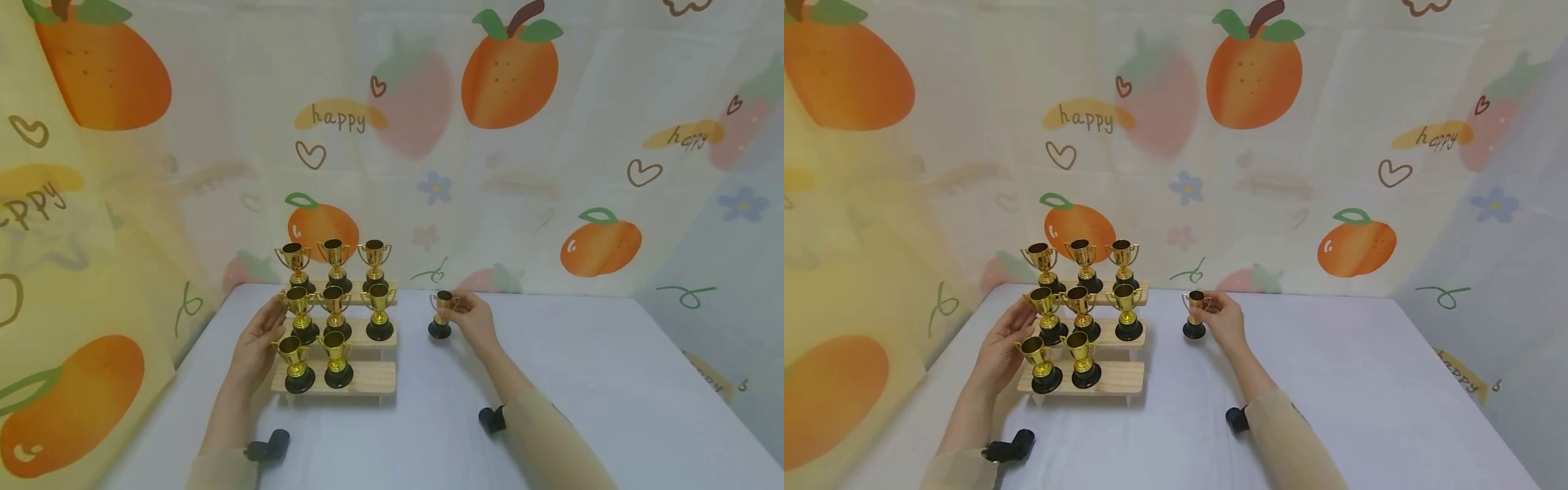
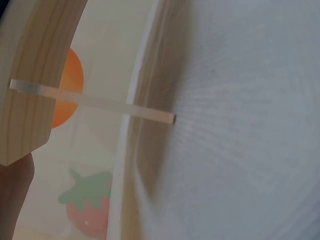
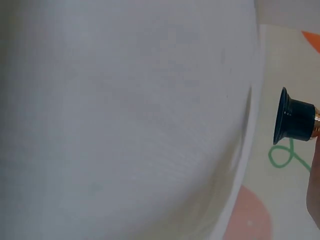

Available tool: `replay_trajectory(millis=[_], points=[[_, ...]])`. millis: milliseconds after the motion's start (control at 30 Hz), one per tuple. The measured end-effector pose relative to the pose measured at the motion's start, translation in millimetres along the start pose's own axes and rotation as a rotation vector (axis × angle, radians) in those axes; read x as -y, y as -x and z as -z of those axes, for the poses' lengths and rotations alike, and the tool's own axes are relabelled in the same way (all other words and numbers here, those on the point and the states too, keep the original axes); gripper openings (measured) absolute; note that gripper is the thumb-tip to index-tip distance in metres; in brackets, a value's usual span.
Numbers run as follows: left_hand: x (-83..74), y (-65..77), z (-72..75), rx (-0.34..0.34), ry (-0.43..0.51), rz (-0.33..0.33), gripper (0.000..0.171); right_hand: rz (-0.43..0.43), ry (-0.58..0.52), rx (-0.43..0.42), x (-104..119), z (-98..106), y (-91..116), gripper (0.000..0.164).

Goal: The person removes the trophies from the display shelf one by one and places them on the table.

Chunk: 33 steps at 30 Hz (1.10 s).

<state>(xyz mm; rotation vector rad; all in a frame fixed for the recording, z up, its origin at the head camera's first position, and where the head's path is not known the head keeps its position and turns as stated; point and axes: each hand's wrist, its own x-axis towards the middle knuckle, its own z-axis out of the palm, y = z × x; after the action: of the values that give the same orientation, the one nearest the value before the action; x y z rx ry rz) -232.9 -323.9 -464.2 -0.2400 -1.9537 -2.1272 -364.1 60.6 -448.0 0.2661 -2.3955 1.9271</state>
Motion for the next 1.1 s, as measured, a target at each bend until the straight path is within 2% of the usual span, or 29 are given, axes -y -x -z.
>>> replay_trajectory(millis=[400, 833, 1100], points=[[-2.5, 1.7, -0.2, -0.002, -0.003, 0.011, 0.061, -0.006, 0.083, 0.004, -6.7, -1.2, -18.5, 0.043], [-5.8, 1.0, -2.2, -0.002, -0.003, 0.033, 0.062, -0.025, 0.114, 0.030, -5.8, 1.4, -15.8, 0.043], [-5.1, 1.0, -2.5, 0.005, 0.001, 0.024, 0.061, -0.032, 0.136, 0.048, -8.1, 0.6, -13.5, 0.043]])
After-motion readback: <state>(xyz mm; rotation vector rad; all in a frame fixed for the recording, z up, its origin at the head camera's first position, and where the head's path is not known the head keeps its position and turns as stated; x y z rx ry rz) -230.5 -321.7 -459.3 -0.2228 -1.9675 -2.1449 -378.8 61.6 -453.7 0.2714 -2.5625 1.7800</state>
